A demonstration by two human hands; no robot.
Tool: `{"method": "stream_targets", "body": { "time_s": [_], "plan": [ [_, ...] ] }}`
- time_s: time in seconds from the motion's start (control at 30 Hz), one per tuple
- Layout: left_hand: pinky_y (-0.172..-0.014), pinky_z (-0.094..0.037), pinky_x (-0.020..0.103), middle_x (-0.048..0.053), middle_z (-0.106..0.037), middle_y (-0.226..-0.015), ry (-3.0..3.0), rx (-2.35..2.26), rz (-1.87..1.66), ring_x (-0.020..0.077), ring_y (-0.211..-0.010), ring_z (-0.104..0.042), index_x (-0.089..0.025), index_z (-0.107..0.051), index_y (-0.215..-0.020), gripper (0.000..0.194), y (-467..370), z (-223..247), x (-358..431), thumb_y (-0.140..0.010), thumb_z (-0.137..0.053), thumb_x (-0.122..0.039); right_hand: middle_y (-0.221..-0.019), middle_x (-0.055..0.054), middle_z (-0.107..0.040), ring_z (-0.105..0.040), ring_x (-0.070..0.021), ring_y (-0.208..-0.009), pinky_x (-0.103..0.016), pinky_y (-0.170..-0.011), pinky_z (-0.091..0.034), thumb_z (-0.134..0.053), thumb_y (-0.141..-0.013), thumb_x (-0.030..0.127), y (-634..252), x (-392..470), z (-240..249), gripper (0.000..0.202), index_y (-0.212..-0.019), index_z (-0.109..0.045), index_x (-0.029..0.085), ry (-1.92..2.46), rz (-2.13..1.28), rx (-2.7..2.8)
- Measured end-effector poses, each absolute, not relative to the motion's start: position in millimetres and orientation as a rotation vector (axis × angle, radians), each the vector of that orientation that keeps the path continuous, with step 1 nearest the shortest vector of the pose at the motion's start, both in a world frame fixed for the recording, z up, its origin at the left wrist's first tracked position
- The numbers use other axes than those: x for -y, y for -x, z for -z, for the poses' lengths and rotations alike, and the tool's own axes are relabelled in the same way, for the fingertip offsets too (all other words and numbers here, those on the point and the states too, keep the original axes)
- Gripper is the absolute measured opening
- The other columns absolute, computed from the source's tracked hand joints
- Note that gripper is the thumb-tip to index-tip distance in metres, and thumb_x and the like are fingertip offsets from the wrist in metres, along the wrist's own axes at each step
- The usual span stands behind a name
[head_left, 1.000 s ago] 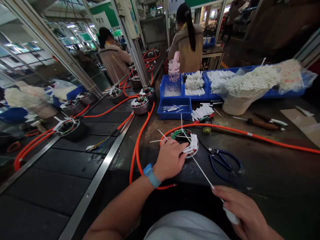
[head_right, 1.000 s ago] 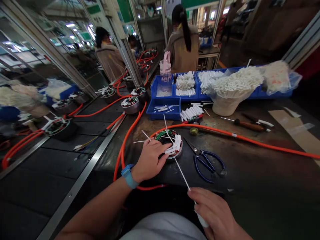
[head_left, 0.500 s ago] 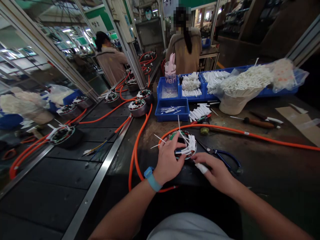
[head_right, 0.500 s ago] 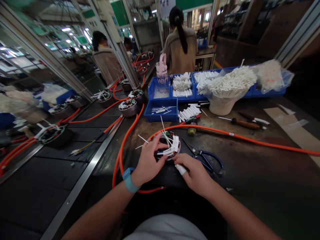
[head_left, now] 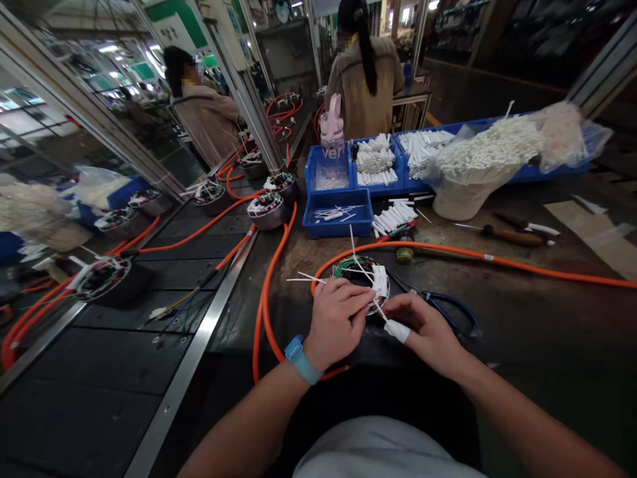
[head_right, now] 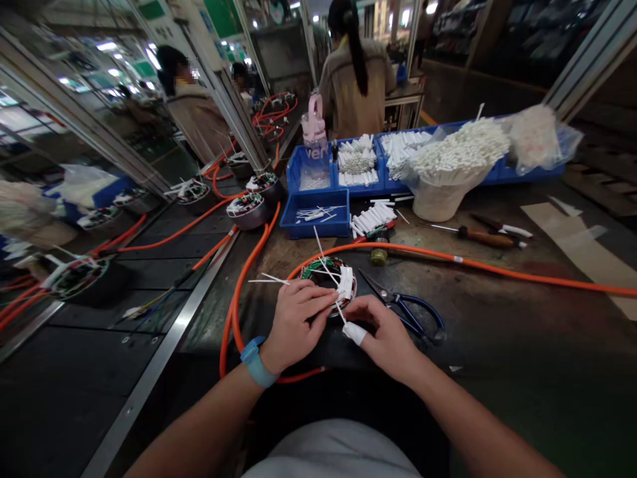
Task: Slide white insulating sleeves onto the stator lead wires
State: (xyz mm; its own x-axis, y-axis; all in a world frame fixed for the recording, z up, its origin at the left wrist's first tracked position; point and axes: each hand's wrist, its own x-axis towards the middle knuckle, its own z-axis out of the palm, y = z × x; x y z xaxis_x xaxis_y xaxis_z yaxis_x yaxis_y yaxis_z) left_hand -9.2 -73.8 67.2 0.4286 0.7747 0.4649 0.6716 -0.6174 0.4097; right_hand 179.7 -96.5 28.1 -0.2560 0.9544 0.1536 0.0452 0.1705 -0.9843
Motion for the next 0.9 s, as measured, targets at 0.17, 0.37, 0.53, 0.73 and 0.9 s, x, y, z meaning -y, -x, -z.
{"method": "stream_targets", "body": {
  "time_s": [0.17,0.37,0.53,0.73,0.9],
  "plan": [
    [-0.086,-0.039,0.041,0.002,-0.07,-0.099,-2.5,-1.266,-0.979,0.0207,-0.096,-0.052,-0.025,-0.068,-0.103,0.024,9,-66,73,-0.085,-0.054,-0.02,-0.071,0.002,-0.057,-0.056,-0.013,-0.064,-0.024,-0.06,-0.047,-0.063,-0.073,0.024,-166,84,-33,0.013,-0.078,-0.051,0.021,1.21,-1.125,1.492],
    [-0.089,-0.04,0.041,0.001,-0.069,-0.101,-2.463,-1.246,-0.962,0.0201,-0.097,-0.051,-0.025,-0.067,-0.104,0.025,10,-66,74,-0.085,-0.053,-0.017,-0.072,-0.003,-0.059,-0.05,-0.0161,-0.066,-0.029,-0.06,-0.034,-0.051,-0.083,0.022,-169,74,-54,0.007,-0.079,-0.056,0.018,1.268,-0.263,2.149],
    [-0.095,-0.038,0.043,0.006,-0.065,-0.104,-2.491,-1.31,-0.766,0.023,-0.104,-0.049,-0.019,-0.06,-0.113,0.031,11,-74,74,-0.083,-0.052,-0.017,-0.061,-0.003,-0.051,-0.04,-0.0172,-0.063,-0.034,-0.059,-0.022,-0.043,-0.088,0.017,-181,69,-77,0.025,-0.067,-0.056,0.018,0.7,0.464,2.591],
    [-0.092,-0.036,0.044,0.006,-0.065,-0.091,-2.642,-1.265,-0.406,0.0236,-0.1,-0.049,-0.018,-0.062,-0.097,0.02,14,-82,65,-0.088,-0.046,-0.025,-0.06,-0.003,-0.051,-0.039,-0.0165,-0.063,-0.033,-0.06,-0.021,-0.041,-0.089,0.013,-169,33,-85,0.029,-0.065,-0.056,0.016,0.597,0.562,2.523],
    [-0.091,-0.035,0.043,0.007,-0.063,-0.095,-2.693,-1.256,-0.272,0.0237,-0.1,-0.048,-0.019,-0.059,-0.103,0.023,15,-89,63,-0.089,-0.046,-0.031,-0.064,-0.004,-0.054,-0.045,-0.015,-0.064,-0.029,-0.061,-0.031,-0.04,-0.092,0.023,-180,9,-81,0.03,-0.068,-0.057,0.016,0.719,-0.075,2.441]
  ]
}}
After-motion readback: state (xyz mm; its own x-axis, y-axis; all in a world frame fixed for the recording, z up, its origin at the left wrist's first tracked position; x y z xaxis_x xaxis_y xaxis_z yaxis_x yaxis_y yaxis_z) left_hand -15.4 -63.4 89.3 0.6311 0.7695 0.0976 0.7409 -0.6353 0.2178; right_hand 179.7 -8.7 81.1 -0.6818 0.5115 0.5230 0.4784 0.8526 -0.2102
